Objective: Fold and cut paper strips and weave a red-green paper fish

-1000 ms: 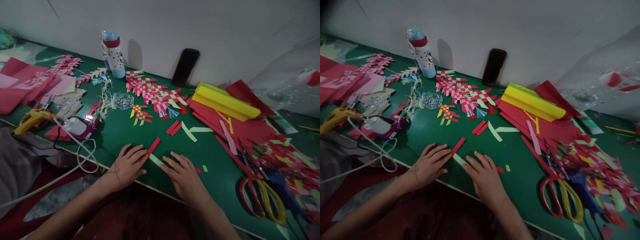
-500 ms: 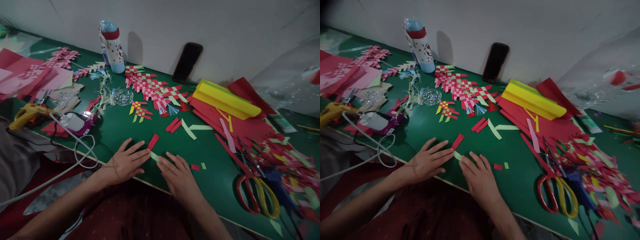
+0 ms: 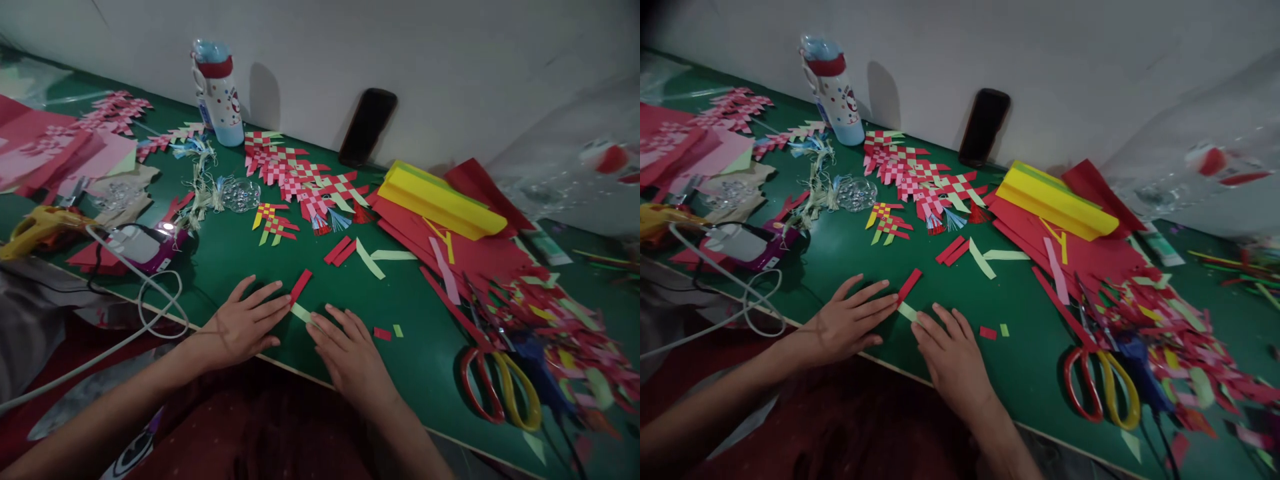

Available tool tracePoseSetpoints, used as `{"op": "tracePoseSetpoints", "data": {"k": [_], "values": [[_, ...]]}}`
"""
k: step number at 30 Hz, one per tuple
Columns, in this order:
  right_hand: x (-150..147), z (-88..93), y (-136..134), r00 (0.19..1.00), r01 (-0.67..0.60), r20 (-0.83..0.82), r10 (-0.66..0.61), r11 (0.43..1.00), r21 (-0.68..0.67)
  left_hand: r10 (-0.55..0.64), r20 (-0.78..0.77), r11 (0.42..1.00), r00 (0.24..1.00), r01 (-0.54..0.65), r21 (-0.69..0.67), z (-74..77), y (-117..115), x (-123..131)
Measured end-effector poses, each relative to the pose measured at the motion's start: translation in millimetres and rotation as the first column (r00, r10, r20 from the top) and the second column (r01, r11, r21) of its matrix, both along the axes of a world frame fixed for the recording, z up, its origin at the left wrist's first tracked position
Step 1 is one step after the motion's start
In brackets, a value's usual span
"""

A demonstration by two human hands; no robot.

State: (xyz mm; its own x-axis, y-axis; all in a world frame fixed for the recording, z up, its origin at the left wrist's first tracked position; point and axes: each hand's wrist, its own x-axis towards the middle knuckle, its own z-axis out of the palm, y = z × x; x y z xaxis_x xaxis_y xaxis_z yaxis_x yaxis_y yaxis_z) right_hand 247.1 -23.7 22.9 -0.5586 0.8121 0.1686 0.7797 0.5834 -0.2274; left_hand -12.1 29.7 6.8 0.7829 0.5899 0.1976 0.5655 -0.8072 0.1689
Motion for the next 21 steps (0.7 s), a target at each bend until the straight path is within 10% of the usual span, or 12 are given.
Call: {"op": "tracePoseSetpoints", "data": {"k": [13,21], "values": [[81,15.1,37,0.968,0.25,-0.039,-0.247,0.963,0.1,-0.073,0.026,0.997,0.997,0.073,0.026,0.2,-2,10],[67,19.7,106,0.965,0.258,-0.066,-0.252,0.962,0.094,-0.067,0.036,0.998,0.997,0.066,0.017,-0.2,-1,13]]}}
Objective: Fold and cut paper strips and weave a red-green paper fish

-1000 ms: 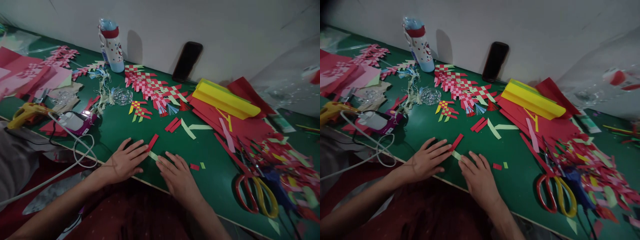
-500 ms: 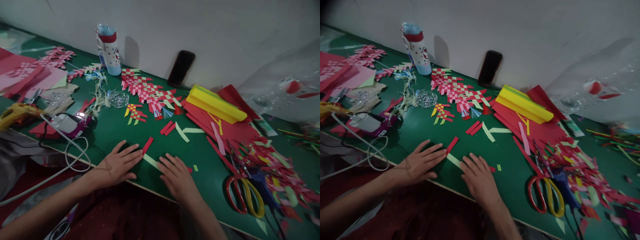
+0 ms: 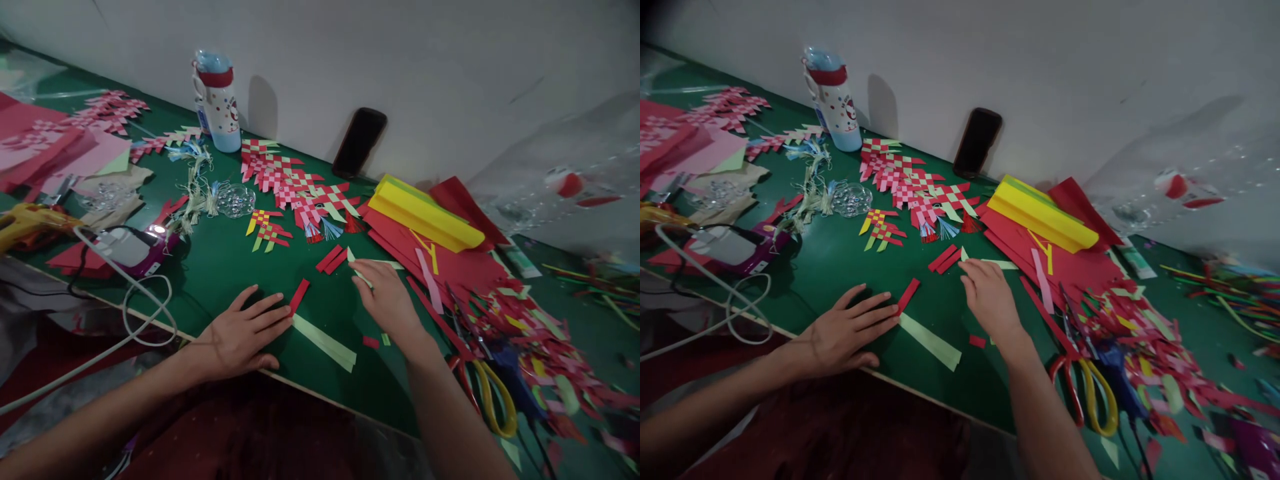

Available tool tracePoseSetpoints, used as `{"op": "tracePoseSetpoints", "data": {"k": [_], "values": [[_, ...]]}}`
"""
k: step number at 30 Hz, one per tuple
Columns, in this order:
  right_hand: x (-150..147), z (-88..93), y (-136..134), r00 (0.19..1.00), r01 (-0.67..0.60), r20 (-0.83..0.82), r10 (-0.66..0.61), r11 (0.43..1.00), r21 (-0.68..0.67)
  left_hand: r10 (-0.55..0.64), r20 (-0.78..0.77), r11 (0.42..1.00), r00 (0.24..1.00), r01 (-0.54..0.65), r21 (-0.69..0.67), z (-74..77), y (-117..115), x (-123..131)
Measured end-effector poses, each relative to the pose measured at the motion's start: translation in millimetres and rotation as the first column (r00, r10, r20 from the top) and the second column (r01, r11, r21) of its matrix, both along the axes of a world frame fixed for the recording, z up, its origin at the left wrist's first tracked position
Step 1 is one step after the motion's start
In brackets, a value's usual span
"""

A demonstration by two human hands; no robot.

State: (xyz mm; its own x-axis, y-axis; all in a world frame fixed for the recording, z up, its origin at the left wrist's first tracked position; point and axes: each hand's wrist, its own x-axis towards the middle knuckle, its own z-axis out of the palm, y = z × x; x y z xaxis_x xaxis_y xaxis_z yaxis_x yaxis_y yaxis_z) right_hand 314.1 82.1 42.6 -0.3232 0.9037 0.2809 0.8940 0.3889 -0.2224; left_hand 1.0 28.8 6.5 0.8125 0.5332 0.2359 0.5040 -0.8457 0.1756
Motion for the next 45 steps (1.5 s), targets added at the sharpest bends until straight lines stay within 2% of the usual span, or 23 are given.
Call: {"op": "tracePoseSetpoints", "data": {"k": [4,10,13,16,18,20,22,24,29,38,45], "values": [[5,-5.4,16,0.99,0.106,0.094,-0.105,0.994,-0.008,0.015,0.041,1.0,0.999,-0.015,-0.013,-2.4,2,0],[17,-20.9,8,0.965,0.248,0.111,-0.239,0.966,-0.073,0.016,0.041,0.999,0.999,-0.015,-0.033,-1.4,2,1],[20,-26.1,7,0.961,0.27,0.091,-0.262,0.96,-0.079,0.02,0.063,0.998,0.998,-0.017,-0.052,-0.8,1,0],[17,-21.0,5,0.957,0.284,0.081,-0.278,0.957,-0.065,0.023,0.069,0.998,0.997,-0.019,-0.061,0.0,0,-1],[6,-13.0,-3,0.962,0.262,0.086,-0.259,0.965,-0.021,0.028,0.074,0.998,0.997,-0.023,-0.065,1.3,-1,-1],[-13,-5.2,-19,0.982,0.165,0.084,-0.166,0.986,0.02,0.038,0.081,0.997,0.996,-0.032,-0.073,3.0,-2,-1],[-37,-1.2,-39,0.999,-0.01,0.034,0.012,0.998,-0.057,0.054,0.085,0.995,0.995,-0.047,-0.085,4.6,-3,-1],[-59,-2.2,-58,0.996,-0.084,0.004,0.085,0.987,-0.139,0.066,0.078,0.993,0.995,-0.059,-0.099,5.7,-3,-2],[-84,-13.3,-85,0.999,0.01,-0.032,-0.015,0.99,-0.141,0.063,0.066,0.993,0.996,-0.056,-0.106,5.4,-4,-3],[-85,-19.0,-90,0.987,0.043,-0.147,-0.066,0.987,-0.153,0.091,0.077,0.988,0.993,-0.08,-0.134,6.5,-4,-1],[-87,-20.0,-92,0.983,0.074,-0.15,-0.101,0.982,-0.174,0.258,0.131,0.962,0.957,-0.243,-0.121,5.1,0,14]]}}
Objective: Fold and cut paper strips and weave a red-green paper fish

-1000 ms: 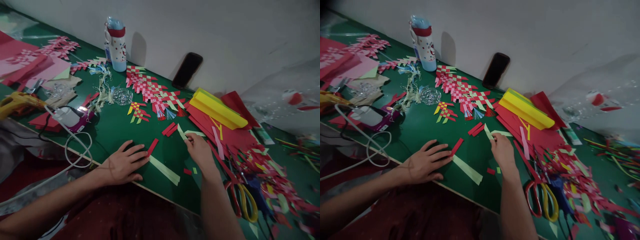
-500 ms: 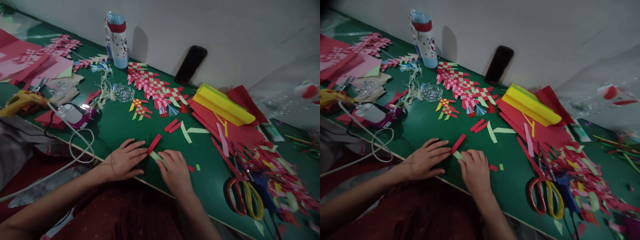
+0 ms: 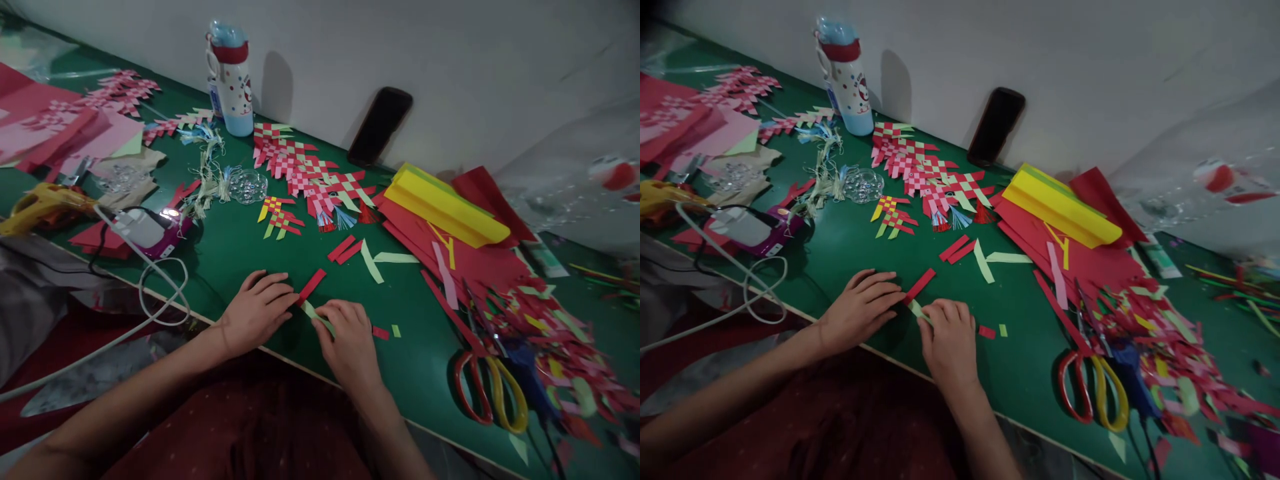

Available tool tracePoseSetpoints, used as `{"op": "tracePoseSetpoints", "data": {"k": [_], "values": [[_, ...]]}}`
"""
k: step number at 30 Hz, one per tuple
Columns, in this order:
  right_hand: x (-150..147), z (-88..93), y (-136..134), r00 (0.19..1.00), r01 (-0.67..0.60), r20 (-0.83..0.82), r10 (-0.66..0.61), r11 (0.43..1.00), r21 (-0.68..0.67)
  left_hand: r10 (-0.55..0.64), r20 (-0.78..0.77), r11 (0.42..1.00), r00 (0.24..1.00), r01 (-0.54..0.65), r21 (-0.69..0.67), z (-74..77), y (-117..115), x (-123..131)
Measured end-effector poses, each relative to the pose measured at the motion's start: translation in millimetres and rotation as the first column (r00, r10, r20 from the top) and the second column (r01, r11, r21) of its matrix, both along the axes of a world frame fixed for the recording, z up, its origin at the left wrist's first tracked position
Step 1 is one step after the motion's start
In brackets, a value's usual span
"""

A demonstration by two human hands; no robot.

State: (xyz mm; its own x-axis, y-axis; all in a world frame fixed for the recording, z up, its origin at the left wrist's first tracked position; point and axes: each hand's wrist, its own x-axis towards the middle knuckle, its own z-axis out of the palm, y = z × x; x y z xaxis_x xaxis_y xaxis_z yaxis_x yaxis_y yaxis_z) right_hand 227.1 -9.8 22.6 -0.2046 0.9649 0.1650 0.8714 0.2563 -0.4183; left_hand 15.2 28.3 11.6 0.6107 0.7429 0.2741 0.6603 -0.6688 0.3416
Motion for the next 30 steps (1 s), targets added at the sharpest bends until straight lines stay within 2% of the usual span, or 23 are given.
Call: {"op": "tracePoseSetpoints", "data": {"k": [7,15,24,30], "values": [[0,2.2,-2,1.0,0.004,0.012,-0.003,0.999,-0.041,0.043,-0.004,0.999,0.999,-0.043,-0.026,9.0,5,15],[2,0.0,-5,0.999,0.007,-0.035,-0.009,0.999,-0.044,0.218,-0.026,0.967,0.976,-0.22,-0.127,15.0,6,29],[2,-4.7,-7,0.998,0.021,-0.067,-0.022,1.0,-0.019,0.25,-0.037,0.945,0.968,-0.252,-0.208,23.6,7,37],[-1,-6.9,-10,0.997,0.032,-0.066,-0.029,0.999,0.033,0.227,-0.022,0.934,0.974,-0.224,-0.278,23.4,7,38]]}}
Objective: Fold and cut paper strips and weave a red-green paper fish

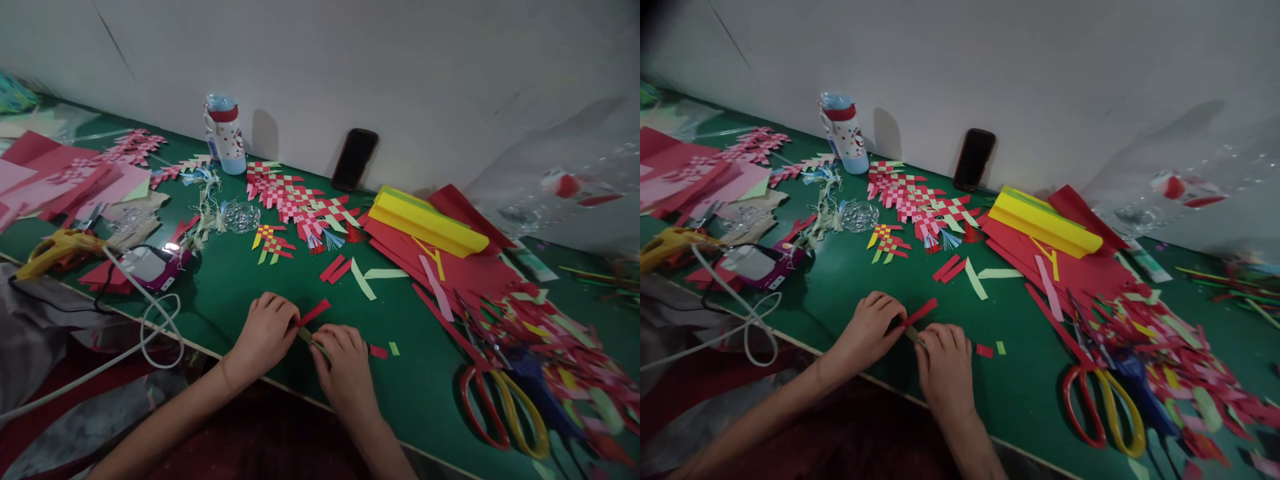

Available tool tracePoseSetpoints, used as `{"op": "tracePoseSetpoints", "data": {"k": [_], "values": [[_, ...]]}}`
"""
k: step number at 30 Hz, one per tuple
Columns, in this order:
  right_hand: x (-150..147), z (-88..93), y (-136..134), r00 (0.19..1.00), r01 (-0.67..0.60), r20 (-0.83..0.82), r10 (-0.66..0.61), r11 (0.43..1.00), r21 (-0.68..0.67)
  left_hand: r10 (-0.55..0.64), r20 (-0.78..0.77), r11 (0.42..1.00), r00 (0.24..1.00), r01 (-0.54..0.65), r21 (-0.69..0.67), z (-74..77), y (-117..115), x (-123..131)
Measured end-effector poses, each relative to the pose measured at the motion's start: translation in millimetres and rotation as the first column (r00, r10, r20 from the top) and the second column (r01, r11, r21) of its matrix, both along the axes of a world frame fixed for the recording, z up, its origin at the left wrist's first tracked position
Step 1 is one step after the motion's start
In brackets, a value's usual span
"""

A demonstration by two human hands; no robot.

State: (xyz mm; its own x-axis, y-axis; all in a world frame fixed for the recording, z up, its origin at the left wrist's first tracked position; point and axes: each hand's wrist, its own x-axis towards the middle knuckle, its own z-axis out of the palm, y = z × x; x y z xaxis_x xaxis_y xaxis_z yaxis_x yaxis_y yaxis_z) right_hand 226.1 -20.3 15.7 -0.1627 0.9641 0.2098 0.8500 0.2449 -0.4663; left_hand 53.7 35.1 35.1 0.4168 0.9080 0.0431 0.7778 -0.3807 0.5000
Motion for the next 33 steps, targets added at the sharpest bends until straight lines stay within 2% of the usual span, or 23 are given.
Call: {"op": "tracePoseSetpoints", "data": {"k": [4,7,11,14,17,19,27,33], "values": [[1,-3.1,-1,1.0,-0.002,-0.015,0.002,1.0,0.019,-0.013,0.052,0.997,0.999,0.017,-0.078,-1.6,1,2],[9,-0.4,1,0.994,0.02,-0.11,-0.019,1.0,0.015,0.053,0.214,0.981,0.975,-0.01,-0.194,0.3,3,1],[19,13.9,10,0.958,0.076,-0.265,-0.104,0.99,-0.116,0.179,0.534,0.911,0.826,0.065,-0.407,4.3,4,0],[19,26.8,16,0.941,0.009,-0.325,-0.098,0.964,-0.265,0.229,0.65,0.86,0.725,0.162,-0.484,5.2,3,-1],[13,35.2,20,0.93,-0.072,-0.359,-0.076,0.921,-0.382,0.27,0.683,0.823,0.679,0.205,-0.53,4.6,3,-3],[9,37.7,20,0.925,-0.082,-0.37,-0.089,0.904,-0.42,0.295,0.681,0.805,0.67,0.21,-0.555,4.4,3,-5],[5,39.1,17,0.919,-0.077,-0.379,-0.108,0.894,-0.442,0.323,0.671,0.723,0.668,0.284,-0.63,11.1,4,-7],[6,37.3,16,0.915,-0.088,-0.384,-0.124,0.867,-0.491,0.343,0.658,0.712,0.671,0.271,-0.648,9.0,5,-8]]}}
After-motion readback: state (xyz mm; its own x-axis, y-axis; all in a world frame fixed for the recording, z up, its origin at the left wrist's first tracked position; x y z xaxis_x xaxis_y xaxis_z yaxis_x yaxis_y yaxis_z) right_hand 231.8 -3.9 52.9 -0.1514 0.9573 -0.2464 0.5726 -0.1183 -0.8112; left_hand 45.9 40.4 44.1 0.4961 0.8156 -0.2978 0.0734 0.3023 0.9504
